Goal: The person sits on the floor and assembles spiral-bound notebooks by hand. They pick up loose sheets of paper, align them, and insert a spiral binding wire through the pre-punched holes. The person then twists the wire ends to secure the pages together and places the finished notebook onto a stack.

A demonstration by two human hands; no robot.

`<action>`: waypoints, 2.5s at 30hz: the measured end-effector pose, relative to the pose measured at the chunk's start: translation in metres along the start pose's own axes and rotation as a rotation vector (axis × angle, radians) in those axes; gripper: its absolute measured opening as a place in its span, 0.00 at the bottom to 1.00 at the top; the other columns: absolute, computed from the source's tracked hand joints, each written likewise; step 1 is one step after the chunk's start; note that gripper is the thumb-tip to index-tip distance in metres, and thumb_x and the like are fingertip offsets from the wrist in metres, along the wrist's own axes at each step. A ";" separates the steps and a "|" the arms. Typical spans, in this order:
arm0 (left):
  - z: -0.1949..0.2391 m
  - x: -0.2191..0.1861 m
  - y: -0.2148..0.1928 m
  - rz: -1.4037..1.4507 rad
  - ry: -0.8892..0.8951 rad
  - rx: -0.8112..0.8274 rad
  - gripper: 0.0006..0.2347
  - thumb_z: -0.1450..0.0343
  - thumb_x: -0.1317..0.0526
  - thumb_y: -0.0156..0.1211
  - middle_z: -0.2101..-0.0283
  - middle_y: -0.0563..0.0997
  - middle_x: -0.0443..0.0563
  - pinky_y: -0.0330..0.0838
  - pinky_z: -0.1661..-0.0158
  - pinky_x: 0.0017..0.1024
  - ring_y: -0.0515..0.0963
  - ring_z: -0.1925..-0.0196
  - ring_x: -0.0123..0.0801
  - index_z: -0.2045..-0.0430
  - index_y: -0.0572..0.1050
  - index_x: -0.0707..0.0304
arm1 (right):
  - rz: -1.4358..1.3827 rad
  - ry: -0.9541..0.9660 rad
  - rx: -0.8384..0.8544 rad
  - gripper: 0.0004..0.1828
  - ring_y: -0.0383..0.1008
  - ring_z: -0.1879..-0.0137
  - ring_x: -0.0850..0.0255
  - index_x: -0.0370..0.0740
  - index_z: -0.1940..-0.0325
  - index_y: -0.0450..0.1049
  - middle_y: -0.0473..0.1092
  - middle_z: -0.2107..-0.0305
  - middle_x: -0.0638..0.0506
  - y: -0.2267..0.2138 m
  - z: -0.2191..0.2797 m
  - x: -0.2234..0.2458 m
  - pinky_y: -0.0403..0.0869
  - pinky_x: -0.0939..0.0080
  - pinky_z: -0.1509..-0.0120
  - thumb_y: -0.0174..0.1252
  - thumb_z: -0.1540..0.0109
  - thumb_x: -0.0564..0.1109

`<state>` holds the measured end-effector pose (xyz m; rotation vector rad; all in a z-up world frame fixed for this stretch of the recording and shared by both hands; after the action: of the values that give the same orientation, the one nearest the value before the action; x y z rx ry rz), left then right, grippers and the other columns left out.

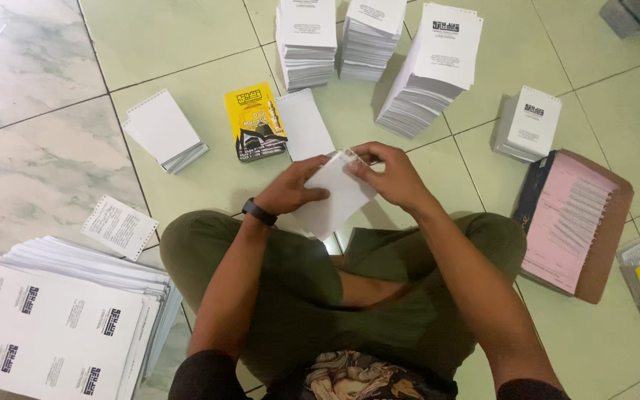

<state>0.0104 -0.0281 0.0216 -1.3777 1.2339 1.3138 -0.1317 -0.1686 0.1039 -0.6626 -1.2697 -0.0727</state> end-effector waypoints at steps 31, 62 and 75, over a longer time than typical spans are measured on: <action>0.092 0.055 -0.281 -0.587 -0.301 -1.203 0.35 0.35 0.55 0.72 0.43 0.78 0.61 0.68 0.41 0.37 0.78 0.42 0.45 0.35 0.60 0.65 | 0.221 0.206 -0.121 0.20 0.75 0.51 0.61 0.43 0.40 0.73 0.77 0.56 0.53 0.028 0.020 -0.194 0.73 0.60 0.44 0.61 0.34 0.52; -0.040 -0.011 -0.157 -0.807 0.343 -0.921 0.11 0.24 0.72 0.43 0.54 0.77 0.58 0.68 0.49 0.36 0.75 0.53 0.42 0.53 0.73 0.70 | -0.289 0.326 -0.580 0.57 0.56 0.23 0.58 0.39 0.22 0.47 0.53 0.25 0.48 -0.182 -0.073 -0.084 0.67 0.51 0.27 0.44 0.44 0.77; -0.273 -0.029 0.070 -0.040 -0.292 -0.353 0.41 0.36 0.30 0.37 0.32 0.73 0.53 0.59 0.32 0.37 0.69 0.28 0.41 0.35 0.66 0.60 | -0.761 0.409 -0.308 0.57 0.75 0.34 0.60 0.54 0.29 0.66 0.73 0.37 0.57 -0.147 -0.092 -0.058 0.72 0.59 0.34 0.36 0.55 0.82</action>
<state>-0.0133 -0.3040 0.0793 -1.3770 0.8008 1.6933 -0.1311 -0.3512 0.1008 -0.3608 -1.0548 -0.9966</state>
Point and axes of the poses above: each hand's wrist, its own z-axis away from the middle knuckle, its own y-axis out of the palm, x = y × z, the point moved 4 cm from there along -z, towards the middle knuckle
